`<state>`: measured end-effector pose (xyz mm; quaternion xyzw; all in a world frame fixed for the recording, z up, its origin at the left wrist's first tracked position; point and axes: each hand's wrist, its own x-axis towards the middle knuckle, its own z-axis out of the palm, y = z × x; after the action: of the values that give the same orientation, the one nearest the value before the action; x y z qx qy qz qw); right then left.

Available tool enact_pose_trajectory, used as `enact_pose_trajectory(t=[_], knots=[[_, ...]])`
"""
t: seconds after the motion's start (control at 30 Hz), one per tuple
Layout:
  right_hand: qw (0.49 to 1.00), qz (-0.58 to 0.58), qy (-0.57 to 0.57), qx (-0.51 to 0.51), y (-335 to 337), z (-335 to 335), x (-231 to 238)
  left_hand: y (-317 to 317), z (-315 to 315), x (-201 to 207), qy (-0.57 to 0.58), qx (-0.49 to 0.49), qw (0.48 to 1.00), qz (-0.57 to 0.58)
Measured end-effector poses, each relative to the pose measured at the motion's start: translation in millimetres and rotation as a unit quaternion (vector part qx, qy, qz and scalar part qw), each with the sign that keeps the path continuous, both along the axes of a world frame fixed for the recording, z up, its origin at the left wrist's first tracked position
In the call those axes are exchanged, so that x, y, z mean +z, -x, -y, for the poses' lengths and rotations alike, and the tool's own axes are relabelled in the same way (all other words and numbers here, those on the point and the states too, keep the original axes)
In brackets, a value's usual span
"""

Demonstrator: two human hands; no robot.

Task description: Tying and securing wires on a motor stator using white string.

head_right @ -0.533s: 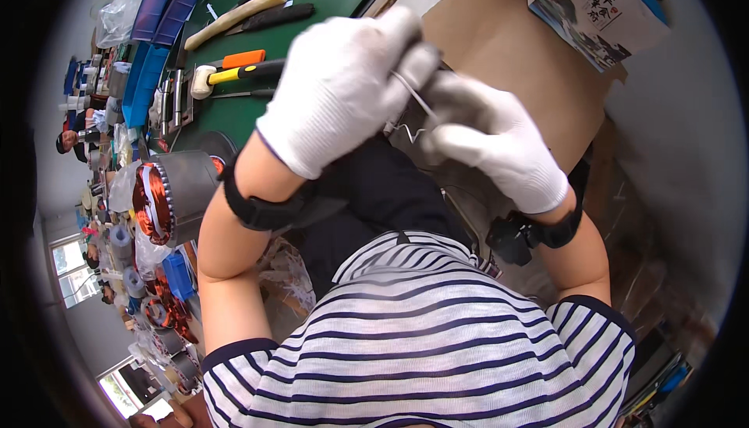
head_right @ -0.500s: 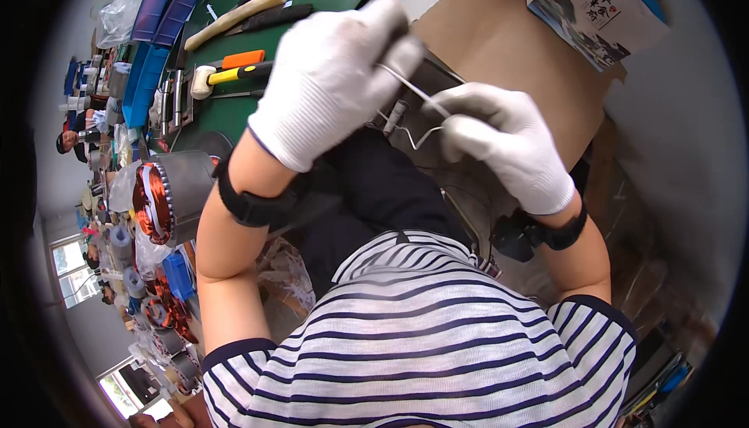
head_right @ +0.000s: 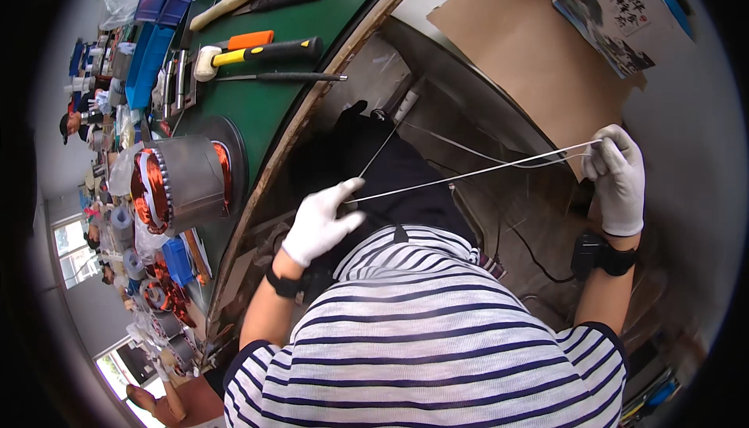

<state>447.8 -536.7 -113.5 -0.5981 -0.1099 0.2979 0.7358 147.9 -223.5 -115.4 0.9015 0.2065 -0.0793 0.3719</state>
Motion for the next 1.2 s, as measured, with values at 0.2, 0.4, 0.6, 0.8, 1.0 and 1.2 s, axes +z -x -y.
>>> enact_pose_trajectory(t=[0.2,0.4,0.6,0.8,1.0,1.2], knots=[[0.982,0.025,0.161,0.092,15.3,-76.4,3.0,202.1,4.0,-65.1,-0.042,0.233,0.956,-0.171],[0.945,0.035,0.296,0.137,1.5,-152.6,13.7,300.3,12.1,-34.7,-0.010,0.013,0.794,-0.608],[0.942,0.030,0.307,0.134,-19.1,-194.2,0.9,262.4,-116.3,54.8,-0.063,-0.090,0.829,-0.549],[0.914,-0.053,0.351,0.196,-0.5,-187.2,-21.8,208.8,-158.0,73.1,-0.107,-0.168,0.862,-0.466],[0.930,-0.001,0.347,0.123,8.2,-154.1,-82.1,276.8,-90.2,74.6,-0.149,-0.216,0.887,-0.379],[0.922,0.008,0.385,0.044,68.2,-125.0,-190.3,36.0,-68.5,48.4,0.029,-0.192,0.960,-0.200]])
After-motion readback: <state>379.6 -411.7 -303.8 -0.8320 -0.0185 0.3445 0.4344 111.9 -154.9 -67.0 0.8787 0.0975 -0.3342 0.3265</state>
